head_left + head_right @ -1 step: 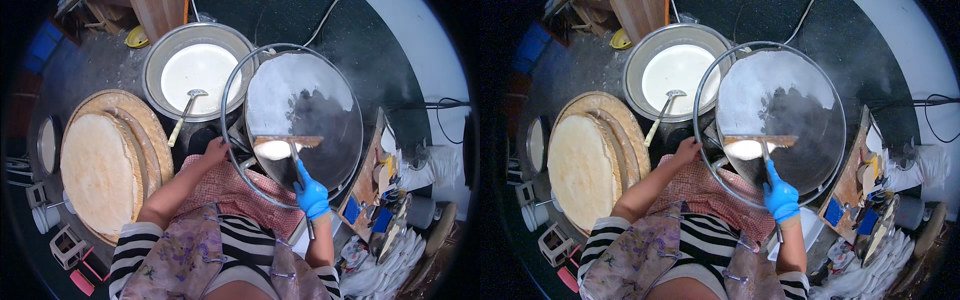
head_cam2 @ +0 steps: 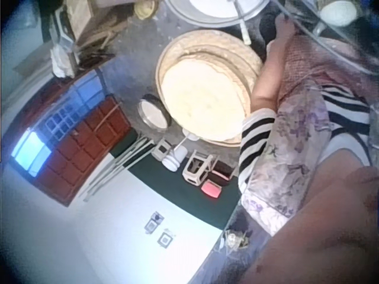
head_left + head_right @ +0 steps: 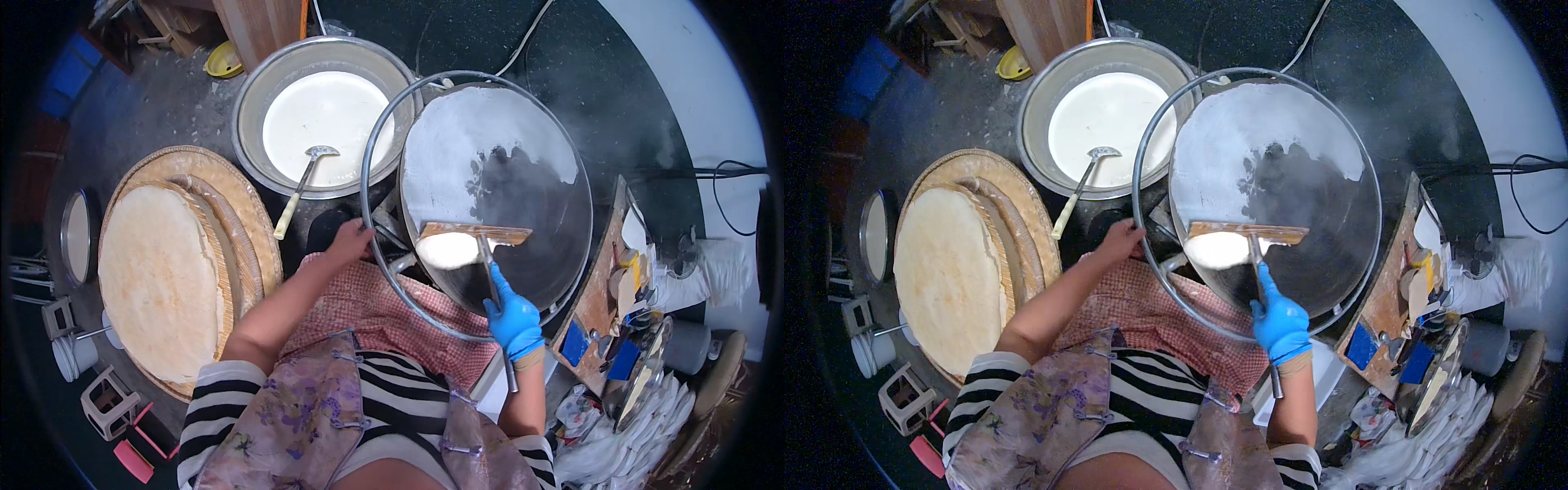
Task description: The person ladles batter onto a hot griddle, spreads it into a thin crepe using a wooden spreader, cooks it, and removes it with a spatula. The finished crepe is placed on a woven tray. The process is repeated multiple times.
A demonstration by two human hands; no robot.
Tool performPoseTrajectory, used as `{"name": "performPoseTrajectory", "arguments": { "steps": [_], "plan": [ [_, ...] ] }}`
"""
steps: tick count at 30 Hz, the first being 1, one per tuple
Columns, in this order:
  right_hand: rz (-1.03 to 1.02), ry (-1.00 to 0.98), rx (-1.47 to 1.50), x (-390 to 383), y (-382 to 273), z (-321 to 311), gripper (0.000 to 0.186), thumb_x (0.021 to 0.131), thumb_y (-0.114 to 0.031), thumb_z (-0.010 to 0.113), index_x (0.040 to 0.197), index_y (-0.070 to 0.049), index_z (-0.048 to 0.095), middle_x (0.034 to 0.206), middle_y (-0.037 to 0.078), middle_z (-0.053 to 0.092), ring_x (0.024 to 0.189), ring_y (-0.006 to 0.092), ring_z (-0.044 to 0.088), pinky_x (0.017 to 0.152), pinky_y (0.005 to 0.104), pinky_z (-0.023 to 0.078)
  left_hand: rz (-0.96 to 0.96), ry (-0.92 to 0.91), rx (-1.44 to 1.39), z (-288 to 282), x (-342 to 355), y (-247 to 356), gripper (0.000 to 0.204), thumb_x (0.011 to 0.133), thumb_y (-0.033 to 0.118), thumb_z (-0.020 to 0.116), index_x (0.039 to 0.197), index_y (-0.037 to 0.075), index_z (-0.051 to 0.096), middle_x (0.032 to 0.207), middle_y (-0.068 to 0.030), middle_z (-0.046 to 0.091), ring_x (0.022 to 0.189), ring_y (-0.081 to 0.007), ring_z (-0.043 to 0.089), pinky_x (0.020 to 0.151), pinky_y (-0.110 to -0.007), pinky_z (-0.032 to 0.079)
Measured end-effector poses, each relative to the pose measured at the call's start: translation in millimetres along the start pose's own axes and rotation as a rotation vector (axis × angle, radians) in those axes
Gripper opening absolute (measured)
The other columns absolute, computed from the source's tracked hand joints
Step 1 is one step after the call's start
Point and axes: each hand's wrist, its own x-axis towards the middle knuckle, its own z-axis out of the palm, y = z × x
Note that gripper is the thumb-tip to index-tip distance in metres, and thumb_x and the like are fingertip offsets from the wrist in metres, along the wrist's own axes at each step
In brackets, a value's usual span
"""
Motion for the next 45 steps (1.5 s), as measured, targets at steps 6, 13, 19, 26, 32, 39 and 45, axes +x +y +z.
{"name": "performPoseTrajectory", "arguments": {
  "steps": [6,13,19,26,32,39,45],
  "plan": [
    [-0.063,0.097,-0.006,50.7,-18.8,25.2,0.062,0.078,-0.015,0.058,0.135,-0.017,0.035,0.071,0.02,0.06,0.063,0.0362,0.059,0.058,0.0435,0.047,0.091,0.1,0.096,-20.5,32.0,32.6,0.023,0.089,0.023,0.051,0.099,0.003,0.057,0.069,-0.0046,0.058,0.053,-0.0116,0.054,0.048,-0.024,0.044],
    [0.01,-0.017,-0.007,-4.3,0.3,1.6,0.065,0.076,-0.016,0.06,0.136,-0.017,0.034,0.07,0.021,0.06,0.062,0.0355,0.06,0.058,0.0428,0.048,0.033,0.119,-0.164,-14.2,-29.5,-16.8,0.047,0.088,0.024,0.055,0.124,-0.002,0.041,0.086,-0.0105,0.06,0.065,-0.0171,0.061,0.052,-0.026,0.048],
    [-0.044,0.082,0.001,51.0,-17.5,23.3,0.062,0.078,-0.016,0.058,0.135,-0.018,0.034,0.072,0.021,0.06,0.065,0.0362,0.059,0.06,0.0443,0.047,-0.033,-0.077,-0.274,47.2,-62.1,-41.1,0.036,0.089,0.021,0.051,0.118,-0.001,0.046,0.087,-0.0101,0.061,0.068,-0.0173,0.061,0.057,-0.026,0.049],
    [-0.044,0.019,-0.001,6.0,1.7,7.9,0.066,0.076,-0.016,0.061,0.136,-0.018,0.033,0.073,0.021,0.061,0.062,0.0365,0.059,0.058,0.0429,0.048,0.11,0.153,0.029,18.8,-20.5,2.0,0.017,0.086,0.018,0.053,0.083,0.002,0.056,0.068,-0.0036,0.056,0.058,-0.0123,0.054,0.051,-0.026,0.045],
    [0.019,0.036,0.018,49.9,-14.5,15.9,0.064,0.078,-0.017,0.059,0.136,-0.021,0.033,0.075,0.022,0.06,0.067,0.0384,0.059,0.061,0.0441,0.047,0.021,0.088,0.058,-17.7,24.4,36.6,0.026,0.086,0.023,0.057,0.103,0.003,0.057,0.075,-0.0037,0.059,0.061,-0.011,0.055,0.054,-0.024,0.045],
    [-0.009,0.026,-0.043,3.4,-6.2,8.0,0.069,0.076,-0.016,0.061,0.137,-0.021,0.032,0.071,0.021,0.061,0.061,0.0347,0.061,0.059,0.0413,0.049,0.055,0.136,-0.083,-24.5,-22.9,-8.3,0.048,0.081,0.019,0.062,0.119,-0.006,0.046,0.081,-0.0102,0.063,0.066,-0.0137,0.06,0.057,-0.025,0.047],
    [0.013,0.04,0.028,47.0,-9.3,15.0,0.063,0.079,-0.018,0.057,0.137,-0.019,0.031,0.078,0.022,0.061,0.07,0.0382,0.06,0.063,0.0436,0.048,0.047,0.006,-0.12,37.7,-55.2,-40.2,0.033,0.083,0.016,0.059,0.109,-0.003,0.049,0.078,-0.0092,0.062,0.065,-0.0144,0.06,0.055,-0.026,0.047]
  ]
}}
